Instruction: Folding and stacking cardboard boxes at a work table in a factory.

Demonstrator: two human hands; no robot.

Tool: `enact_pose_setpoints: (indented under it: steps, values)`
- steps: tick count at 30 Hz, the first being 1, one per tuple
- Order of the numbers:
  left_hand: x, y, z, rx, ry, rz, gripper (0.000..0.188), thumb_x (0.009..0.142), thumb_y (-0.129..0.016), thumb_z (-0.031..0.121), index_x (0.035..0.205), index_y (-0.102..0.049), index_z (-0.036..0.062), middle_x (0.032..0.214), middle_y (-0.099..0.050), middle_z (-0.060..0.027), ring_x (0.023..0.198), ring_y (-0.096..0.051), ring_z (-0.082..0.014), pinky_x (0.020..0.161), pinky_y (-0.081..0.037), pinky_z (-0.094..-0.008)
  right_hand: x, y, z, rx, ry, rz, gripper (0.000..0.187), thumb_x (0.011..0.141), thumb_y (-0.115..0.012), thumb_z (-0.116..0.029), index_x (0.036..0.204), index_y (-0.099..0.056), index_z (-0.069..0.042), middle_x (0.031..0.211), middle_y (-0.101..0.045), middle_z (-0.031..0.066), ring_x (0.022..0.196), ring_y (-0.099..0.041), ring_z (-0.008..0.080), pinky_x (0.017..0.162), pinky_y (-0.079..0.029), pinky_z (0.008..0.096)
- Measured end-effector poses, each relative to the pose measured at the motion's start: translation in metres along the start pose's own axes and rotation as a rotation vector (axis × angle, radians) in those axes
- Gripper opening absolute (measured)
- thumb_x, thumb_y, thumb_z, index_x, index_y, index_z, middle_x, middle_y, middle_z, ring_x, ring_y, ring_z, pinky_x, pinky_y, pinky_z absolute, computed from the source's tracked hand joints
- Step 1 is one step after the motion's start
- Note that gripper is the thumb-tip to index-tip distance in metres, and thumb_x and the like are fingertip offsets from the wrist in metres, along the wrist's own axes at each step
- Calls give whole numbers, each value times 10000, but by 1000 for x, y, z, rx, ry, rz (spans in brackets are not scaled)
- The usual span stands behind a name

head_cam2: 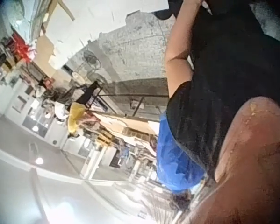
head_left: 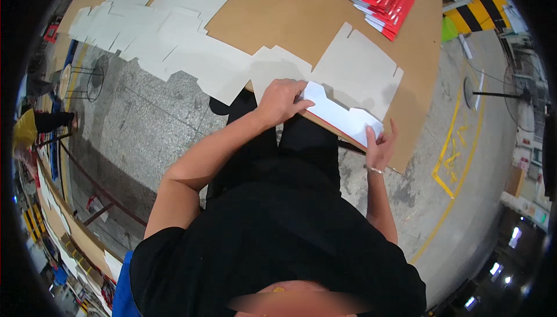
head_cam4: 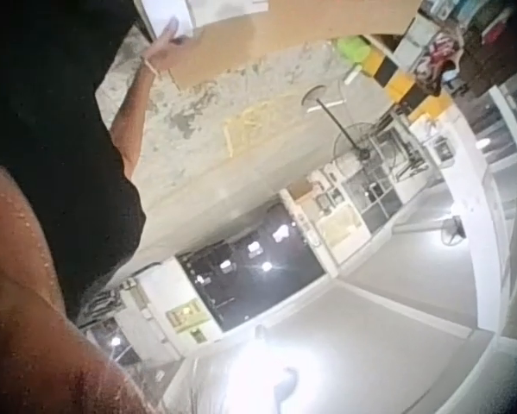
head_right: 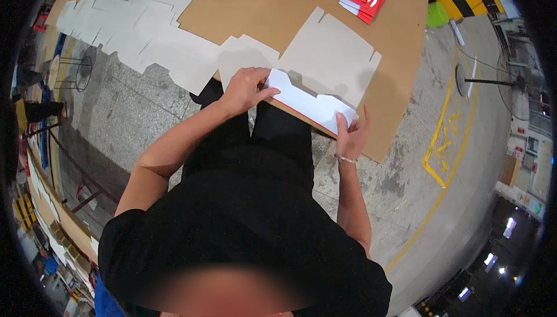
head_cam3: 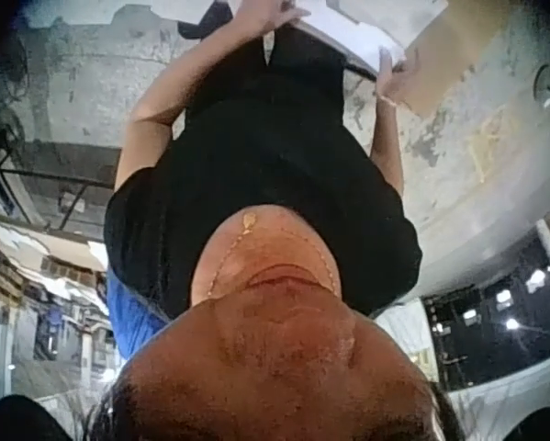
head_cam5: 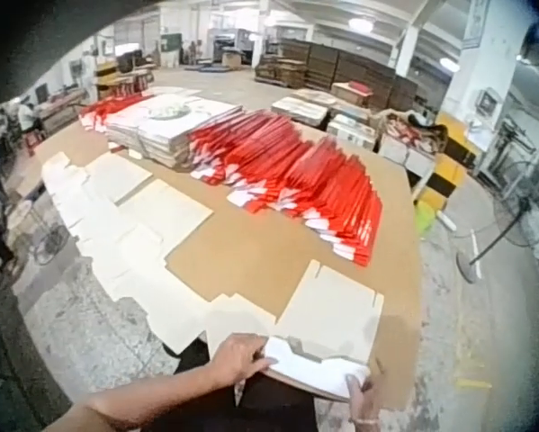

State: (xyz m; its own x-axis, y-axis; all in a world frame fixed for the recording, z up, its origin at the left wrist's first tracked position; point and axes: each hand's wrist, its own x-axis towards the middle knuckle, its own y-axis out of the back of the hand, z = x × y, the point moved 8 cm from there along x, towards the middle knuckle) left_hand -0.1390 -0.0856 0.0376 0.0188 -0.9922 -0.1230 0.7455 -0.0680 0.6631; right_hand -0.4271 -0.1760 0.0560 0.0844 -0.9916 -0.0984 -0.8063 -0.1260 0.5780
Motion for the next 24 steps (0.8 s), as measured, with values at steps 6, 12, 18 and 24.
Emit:
enact_pose_setpoints:
  steps: [6, 12, 18, 24]
  values:
    - [-18, -15, 61, 473, -392, 288, 498, 836, -699, 328, 1306, -606, 191, 1283, -562, -58, 1086, -542, -265, 883, -439, -442, -27, -49, -86, -345, 1032, -102, 492, 765, -770, -176, 1240, -659, -105, 1105, -640, 111, 1056, -589, 284, 964, -419, 472]
    - [-30, 8, 38, 729, -539, 93, 656, 798, -737, 240, 1411, -508, 192, 1433, -503, -48, 1322, -470, -287, 999, -433, -494, -50, -79, -90, -338, 1107, -246, 308, 776, -764, -205, 1078, -734, -158, 1073, -650, 12, 1034, -593, 233, 1057, -348, 506]
    - [4, 18, 23, 657, -27, 88, 633, 850, -648, 151, 1435, -490, 333, 1325, -550, -95, 1070, -601, -335, 767, -544, -468, -46, -83, -84, -362, 1052, -297, 282, 783, -759, -186, 1061, -738, -147, 1065, -648, 18, 1039, -587, 234, 1092, -300, 530]
    - [-33, -27, 58, 906, -109, 78, 649, 954, -570, 385, 1545, -308, 438, 1445, -384, -312, 1240, -428, -593, 949, -380, -741, -83, -61, -76, -80, 755, -480, 230, 842, -750, -212, 1029, -711, -84, 955, -647, 82, 803, -636, 253, 781, -514, 404]
